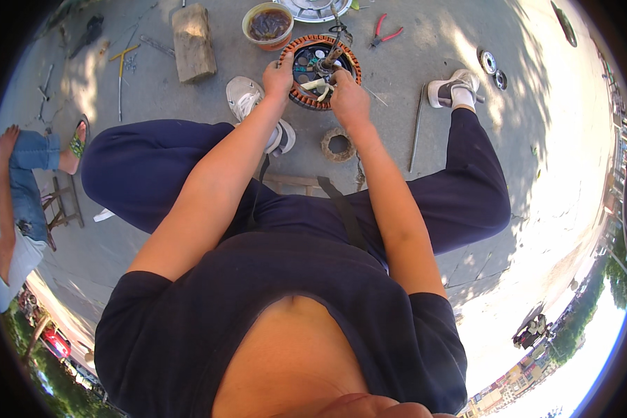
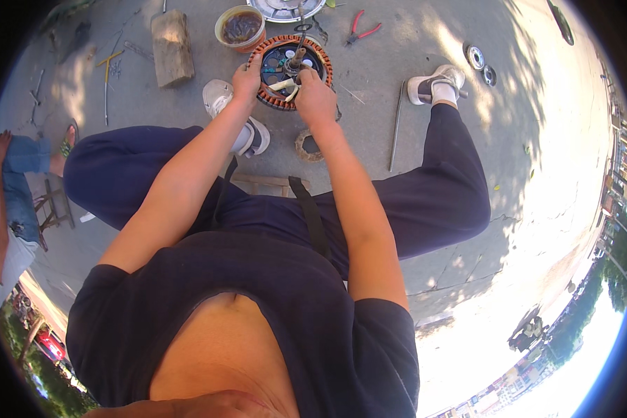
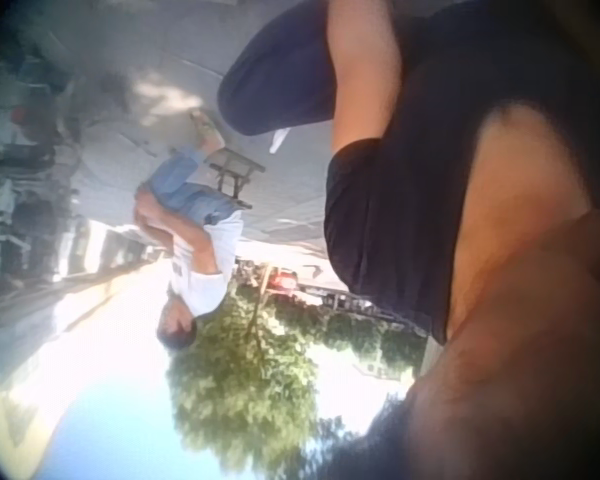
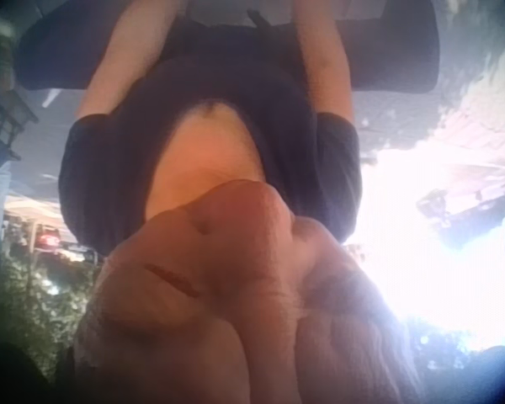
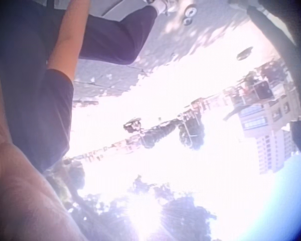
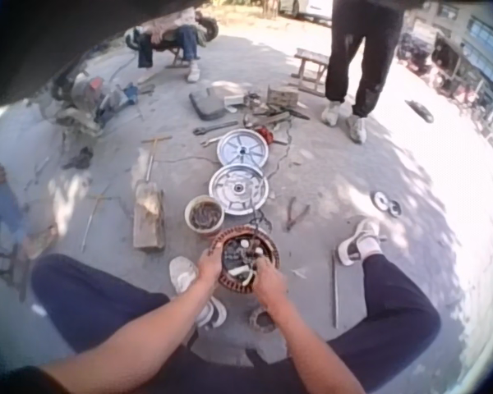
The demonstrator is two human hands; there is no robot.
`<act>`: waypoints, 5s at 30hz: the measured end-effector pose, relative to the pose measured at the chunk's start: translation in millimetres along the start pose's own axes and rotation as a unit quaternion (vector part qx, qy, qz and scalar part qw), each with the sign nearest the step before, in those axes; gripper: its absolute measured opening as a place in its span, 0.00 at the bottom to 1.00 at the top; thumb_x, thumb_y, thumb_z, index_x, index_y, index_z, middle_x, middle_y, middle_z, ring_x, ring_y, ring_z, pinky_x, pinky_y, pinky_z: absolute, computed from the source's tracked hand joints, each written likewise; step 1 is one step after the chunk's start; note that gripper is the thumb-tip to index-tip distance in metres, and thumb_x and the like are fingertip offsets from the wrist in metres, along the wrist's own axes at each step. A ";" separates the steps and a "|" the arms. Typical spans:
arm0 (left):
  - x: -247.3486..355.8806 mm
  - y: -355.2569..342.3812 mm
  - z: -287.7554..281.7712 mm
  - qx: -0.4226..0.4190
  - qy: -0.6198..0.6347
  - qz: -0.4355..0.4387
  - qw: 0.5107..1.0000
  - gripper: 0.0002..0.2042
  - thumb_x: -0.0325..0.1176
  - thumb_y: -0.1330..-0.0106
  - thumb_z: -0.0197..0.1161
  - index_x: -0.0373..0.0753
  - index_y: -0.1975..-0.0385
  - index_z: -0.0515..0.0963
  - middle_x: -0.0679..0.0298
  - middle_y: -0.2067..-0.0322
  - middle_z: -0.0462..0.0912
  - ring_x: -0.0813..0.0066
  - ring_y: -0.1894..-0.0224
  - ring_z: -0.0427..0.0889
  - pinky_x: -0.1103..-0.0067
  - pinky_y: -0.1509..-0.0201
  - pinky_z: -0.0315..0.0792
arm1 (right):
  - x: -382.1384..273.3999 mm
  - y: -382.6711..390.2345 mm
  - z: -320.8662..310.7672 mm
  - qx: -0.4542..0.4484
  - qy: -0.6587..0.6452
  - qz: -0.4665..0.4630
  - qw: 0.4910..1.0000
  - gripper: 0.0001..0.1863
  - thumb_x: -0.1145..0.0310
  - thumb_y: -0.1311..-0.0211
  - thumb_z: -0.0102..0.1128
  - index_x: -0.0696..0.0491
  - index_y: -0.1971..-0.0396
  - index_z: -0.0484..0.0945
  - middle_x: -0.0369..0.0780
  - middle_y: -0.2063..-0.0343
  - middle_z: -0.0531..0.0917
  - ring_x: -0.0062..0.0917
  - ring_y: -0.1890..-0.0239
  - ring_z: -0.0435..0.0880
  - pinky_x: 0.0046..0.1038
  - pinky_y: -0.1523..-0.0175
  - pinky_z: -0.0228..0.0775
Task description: The person sits on the ground and works on a circular motor stator, adjusting wires and components with their hands. Another person assists by using pliers to manipulate parts of the stator. The person continues to handle the stator and wires throughout the clip.
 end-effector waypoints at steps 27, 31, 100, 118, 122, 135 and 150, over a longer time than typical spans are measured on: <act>34.3 35.8 2.0 -0.023 0.049 -0.009 0.998 0.26 0.41 0.48 0.76 0.26 0.59 0.77 0.53 0.63 0.84 0.71 0.65 0.82 0.76 0.61 0.76 | -32.1 15.9 1.6 0.040 -0.004 0.036 0.999 0.07 0.74 0.42 0.50 0.57 0.66 0.76 0.47 0.52 0.81 0.49 0.63 0.83 0.46 0.58 0.75; 29.2 33.0 -1.6 -0.019 0.055 -0.015 0.998 0.26 0.41 0.47 0.76 0.26 0.58 0.77 0.54 0.63 0.84 0.72 0.65 0.82 0.76 0.61 0.76 | -35.6 15.3 5.8 0.045 0.007 0.027 0.999 0.07 0.73 0.41 0.50 0.56 0.65 0.76 0.47 0.51 0.80 0.47 0.64 0.84 0.45 0.59 0.76; 4.5 5.3 -24.9 0.003 -0.060 0.068 0.996 0.40 0.54 0.54 0.79 0.28 0.50 0.70 0.51 0.60 0.85 0.63 0.57 0.85 0.73 0.52 0.77 | -24.8 1.6 16.7 0.090 -0.145 -0.081 0.982 0.10 0.84 0.44 0.47 0.57 0.69 0.77 0.42 0.51 0.83 0.39 0.59 0.78 0.35 0.50 0.70; 8.9 4.7 -24.3 -0.008 -0.109 0.059 0.992 0.38 0.49 0.51 0.79 0.28 0.48 0.70 0.53 0.57 0.84 0.69 0.55 0.84 0.76 0.51 0.77 | -36.6 5.5 26.5 0.050 0.089 -0.146 0.984 0.07 0.75 0.50 0.54 0.56 0.71 0.80 0.43 0.44 0.79 0.36 0.55 0.78 0.37 0.50 0.68; 10.1 6.1 -22.8 -0.002 -0.115 0.064 0.991 0.38 0.49 0.51 0.79 0.28 0.48 0.70 0.54 0.58 0.84 0.70 0.56 0.84 0.77 0.52 0.77 | -37.7 8.3 29.2 0.049 0.121 -0.167 0.977 0.06 0.74 0.51 0.55 0.58 0.73 0.78 0.49 0.43 0.77 0.38 0.54 0.77 0.39 0.50 0.70; 17.8 11.3 -27.9 0.005 -0.119 0.061 0.991 0.41 0.53 0.53 0.78 0.27 0.47 0.70 0.52 0.57 0.84 0.67 0.56 0.84 0.75 0.51 0.76 | -49.1 -3.8 10.2 0.050 0.104 -0.193 0.974 0.06 0.78 0.52 0.55 0.58 0.73 0.78 0.45 0.46 0.80 0.36 0.55 0.77 0.37 0.48 0.68; 16.9 8.8 -24.3 -0.012 -0.099 0.067 0.993 0.39 0.52 0.52 0.79 0.27 0.49 0.71 0.53 0.58 0.84 0.69 0.57 0.84 0.76 0.52 0.77 | -62.0 11.6 26.3 0.034 0.090 -0.177 0.980 0.04 0.76 0.53 0.56 0.60 0.76 0.79 0.49 0.48 0.81 0.40 0.56 0.79 0.40 0.49 0.70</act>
Point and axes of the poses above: each hand's wrist, its own y-axis away from the middle knuckle, its own z-axis out of the palm, x = y × z, the point moved 5 cm from there along -y, towards the middle knuckle
